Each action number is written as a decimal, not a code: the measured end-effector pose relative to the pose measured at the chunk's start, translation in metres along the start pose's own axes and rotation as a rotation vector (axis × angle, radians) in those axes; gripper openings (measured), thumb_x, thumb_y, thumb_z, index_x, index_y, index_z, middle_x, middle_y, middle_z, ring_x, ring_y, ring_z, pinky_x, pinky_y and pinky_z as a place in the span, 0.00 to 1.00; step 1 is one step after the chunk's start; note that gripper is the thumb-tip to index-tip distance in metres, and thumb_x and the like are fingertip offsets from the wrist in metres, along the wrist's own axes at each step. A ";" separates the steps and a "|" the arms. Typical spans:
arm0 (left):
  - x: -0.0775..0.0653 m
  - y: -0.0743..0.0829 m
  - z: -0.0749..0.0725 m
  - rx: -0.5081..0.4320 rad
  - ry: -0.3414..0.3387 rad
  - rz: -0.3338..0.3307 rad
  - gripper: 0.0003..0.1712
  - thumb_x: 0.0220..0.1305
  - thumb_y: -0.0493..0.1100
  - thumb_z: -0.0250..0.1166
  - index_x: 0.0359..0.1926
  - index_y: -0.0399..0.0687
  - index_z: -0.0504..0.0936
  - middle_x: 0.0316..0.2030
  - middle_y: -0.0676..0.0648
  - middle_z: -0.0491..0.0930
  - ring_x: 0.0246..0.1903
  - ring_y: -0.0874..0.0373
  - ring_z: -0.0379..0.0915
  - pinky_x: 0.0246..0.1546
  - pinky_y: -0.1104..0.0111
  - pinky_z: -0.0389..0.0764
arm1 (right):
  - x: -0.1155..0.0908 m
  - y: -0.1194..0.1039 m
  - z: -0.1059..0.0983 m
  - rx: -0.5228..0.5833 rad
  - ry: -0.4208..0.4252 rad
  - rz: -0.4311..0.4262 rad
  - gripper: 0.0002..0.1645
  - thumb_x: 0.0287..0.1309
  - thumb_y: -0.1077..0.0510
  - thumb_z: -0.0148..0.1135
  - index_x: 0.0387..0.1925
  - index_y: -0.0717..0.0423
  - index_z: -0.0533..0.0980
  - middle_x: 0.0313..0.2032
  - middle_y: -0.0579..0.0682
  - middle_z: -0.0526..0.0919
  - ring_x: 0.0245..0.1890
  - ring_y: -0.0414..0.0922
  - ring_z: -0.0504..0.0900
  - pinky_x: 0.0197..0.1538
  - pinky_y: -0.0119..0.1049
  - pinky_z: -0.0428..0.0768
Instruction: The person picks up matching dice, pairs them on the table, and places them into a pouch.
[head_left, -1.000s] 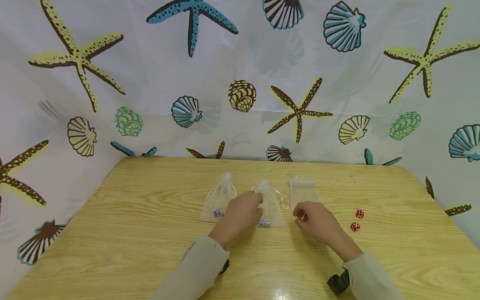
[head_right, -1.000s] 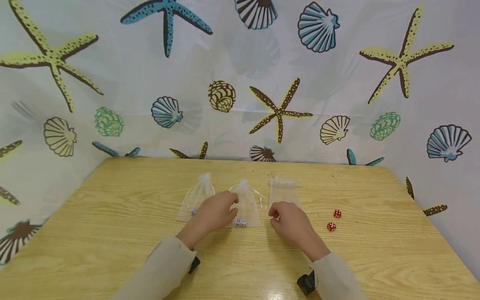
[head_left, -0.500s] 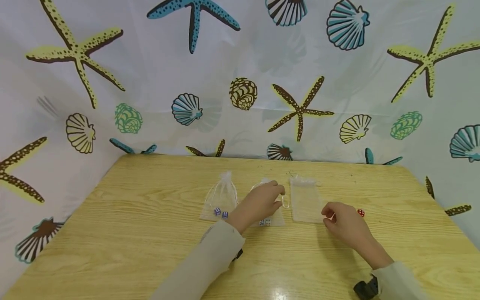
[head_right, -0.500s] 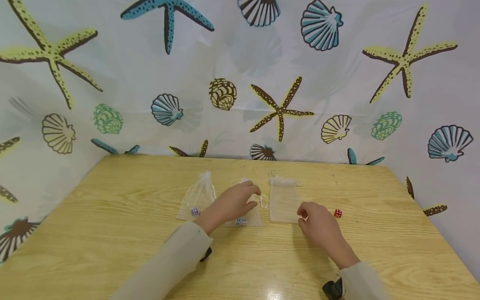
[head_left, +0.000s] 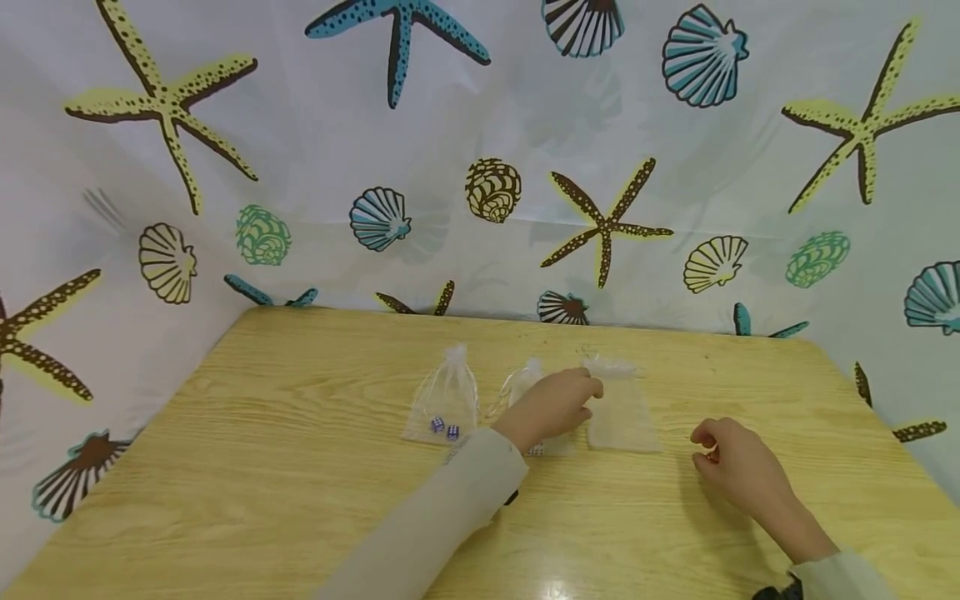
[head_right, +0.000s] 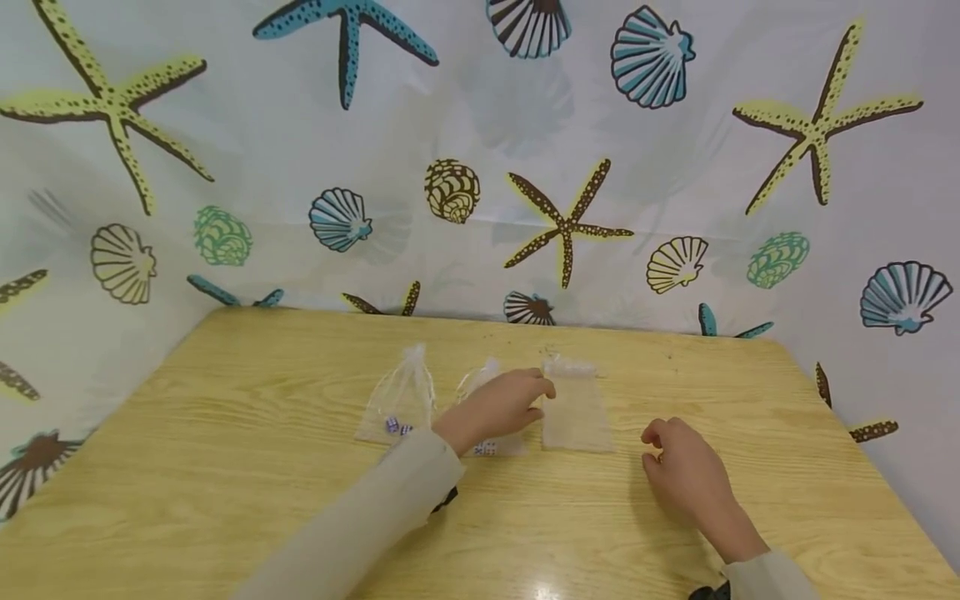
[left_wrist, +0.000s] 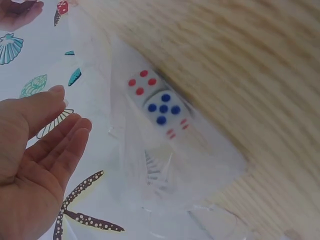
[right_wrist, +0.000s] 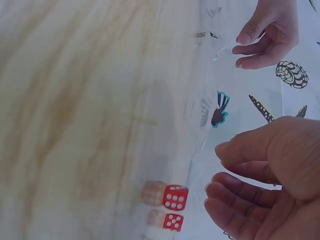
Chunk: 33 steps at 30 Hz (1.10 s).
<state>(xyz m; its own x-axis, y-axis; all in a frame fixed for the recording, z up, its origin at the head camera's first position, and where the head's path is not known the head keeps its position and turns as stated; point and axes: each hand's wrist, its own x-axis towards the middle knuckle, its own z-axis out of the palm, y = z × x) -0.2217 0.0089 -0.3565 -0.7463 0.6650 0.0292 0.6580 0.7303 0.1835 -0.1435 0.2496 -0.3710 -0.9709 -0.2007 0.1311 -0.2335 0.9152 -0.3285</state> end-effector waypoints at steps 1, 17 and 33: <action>0.002 0.000 0.001 0.009 -0.003 0.007 0.17 0.64 0.40 0.63 0.54 0.47 0.79 0.49 0.49 0.78 0.48 0.59 0.76 0.47 0.74 0.77 | -0.001 0.002 0.000 0.000 0.001 0.008 0.09 0.52 0.67 0.63 0.37 0.66 0.78 0.32 0.56 0.78 0.27 0.44 0.77 0.29 0.39 0.78; 0.027 0.011 0.015 0.003 -0.093 0.012 0.16 0.66 0.35 0.59 0.53 0.47 0.80 0.53 0.49 0.79 0.54 0.58 0.75 0.53 0.72 0.76 | -0.007 0.030 -0.003 0.028 -0.049 0.082 0.08 0.53 0.64 0.62 0.36 0.65 0.78 0.35 0.60 0.80 0.30 0.47 0.78 0.34 0.46 0.79; 0.027 0.008 0.021 -0.040 -0.101 0.018 0.14 0.67 0.33 0.56 0.24 0.48 0.76 0.22 0.55 0.67 0.25 0.62 0.56 0.27 0.73 0.61 | 0.000 0.035 0.002 0.050 -0.063 0.011 0.07 0.51 0.66 0.64 0.34 0.64 0.77 0.27 0.50 0.77 0.26 0.42 0.71 0.28 0.37 0.71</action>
<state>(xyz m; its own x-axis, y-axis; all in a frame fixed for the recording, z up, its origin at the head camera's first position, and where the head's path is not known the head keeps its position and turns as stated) -0.2345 0.0361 -0.3754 -0.7192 0.6917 -0.0659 0.6651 0.7127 0.2230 -0.1520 0.2810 -0.3848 -0.9745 -0.2135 0.0689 -0.2236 0.8990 -0.3765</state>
